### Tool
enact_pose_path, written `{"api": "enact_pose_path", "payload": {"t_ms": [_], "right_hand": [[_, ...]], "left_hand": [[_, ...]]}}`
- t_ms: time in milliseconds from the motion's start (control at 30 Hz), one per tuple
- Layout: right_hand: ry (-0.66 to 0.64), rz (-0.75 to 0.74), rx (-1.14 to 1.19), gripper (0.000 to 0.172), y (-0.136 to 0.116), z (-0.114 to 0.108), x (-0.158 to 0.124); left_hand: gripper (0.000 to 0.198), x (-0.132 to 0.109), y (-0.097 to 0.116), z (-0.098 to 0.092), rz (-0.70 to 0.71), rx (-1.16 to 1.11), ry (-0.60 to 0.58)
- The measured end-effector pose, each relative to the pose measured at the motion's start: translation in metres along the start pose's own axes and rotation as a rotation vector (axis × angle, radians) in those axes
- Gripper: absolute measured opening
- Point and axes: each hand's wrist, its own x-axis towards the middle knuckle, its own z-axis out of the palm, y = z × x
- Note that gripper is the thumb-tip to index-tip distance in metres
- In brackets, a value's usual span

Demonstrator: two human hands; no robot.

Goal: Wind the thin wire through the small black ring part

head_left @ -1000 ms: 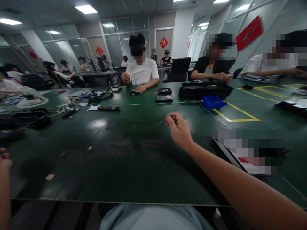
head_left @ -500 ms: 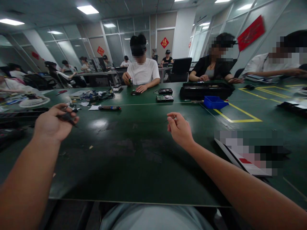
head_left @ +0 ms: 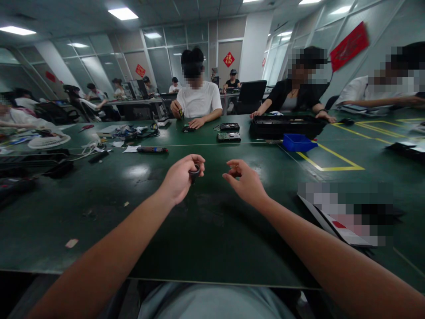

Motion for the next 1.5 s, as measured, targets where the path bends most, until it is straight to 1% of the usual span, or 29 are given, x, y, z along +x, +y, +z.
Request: {"api": "enact_pose_path", "payload": {"t_ms": [100, 233, 333, 400, 467, 533, 633, 733, 800, 900, 1000, 1133, 1267, 1500], "right_hand": [[0.008, -0.01, -0.011, 0.035, 0.0, 0.001, 0.0], [0.006, -0.008, -0.029, 0.033, -0.003, 0.001, 0.0], [0.017, -0.007, -0.036, 0.028, -0.005, 0.002, -0.001], [0.021, -0.004, -0.03, 0.029, -0.004, 0.002, -0.001], [0.028, 0.006, -0.025, 0.03, -0.004, 0.002, -0.001], [0.043, 0.022, -0.034, 0.03, -0.005, 0.0, -0.001], [0.093, 0.025, -0.081, 0.028, -0.01, -0.003, -0.001], [0.142, -0.006, -0.103, 0.026, -0.016, -0.007, -0.002], [0.151, -0.03, -0.084, 0.024, -0.019, -0.008, -0.003], [0.17, -0.063, 0.004, 0.019, -0.021, -0.007, -0.005], [0.197, -0.063, 0.124, 0.017, -0.021, -0.006, -0.007], [0.191, -0.059, 0.155, 0.017, -0.02, -0.005, -0.007], [0.166, -0.033, 0.164, 0.018, -0.018, -0.005, -0.006], [0.191, 0.002, 0.171, 0.02, -0.014, -0.003, -0.004]], "left_hand": [[0.026, 0.001, -0.027, 0.008, 0.076, 0.267, -0.12], [0.033, 0.004, -0.052, 0.002, 0.169, 0.724, -0.309], [0.052, 0.005, -0.064, -0.007, 0.23, 0.998, -0.37], [0.059, 0.005, -0.07, -0.011, 0.253, 1.098, -0.395], [0.055, 0.006, -0.077, -0.014, 0.277, 1.118, -0.409], [0.046, 0.008, -0.081, -0.017, 0.306, 1.099, -0.412], [0.038, 0.011, -0.082, -0.02, 0.332, 1.062, -0.41], [0.039, 0.013, -0.08, -0.023, 0.367, 1.052, -0.394], [0.042, 0.013, -0.079, -0.026, 0.378, 1.05, -0.361], [0.047, 0.013, -0.078, -0.028, 0.36, 1.032, -0.278], [0.041, 0.013, -0.078, -0.029, 0.361, 1.009, -0.228], [0.041, 0.013, -0.077, -0.029, 0.384, 0.971, -0.226], [0.042, 0.012, -0.076, -0.028, 0.369, 0.967, -0.244], [0.043, 0.012, -0.075, -0.027, 0.344, 0.959, -0.203]]}}
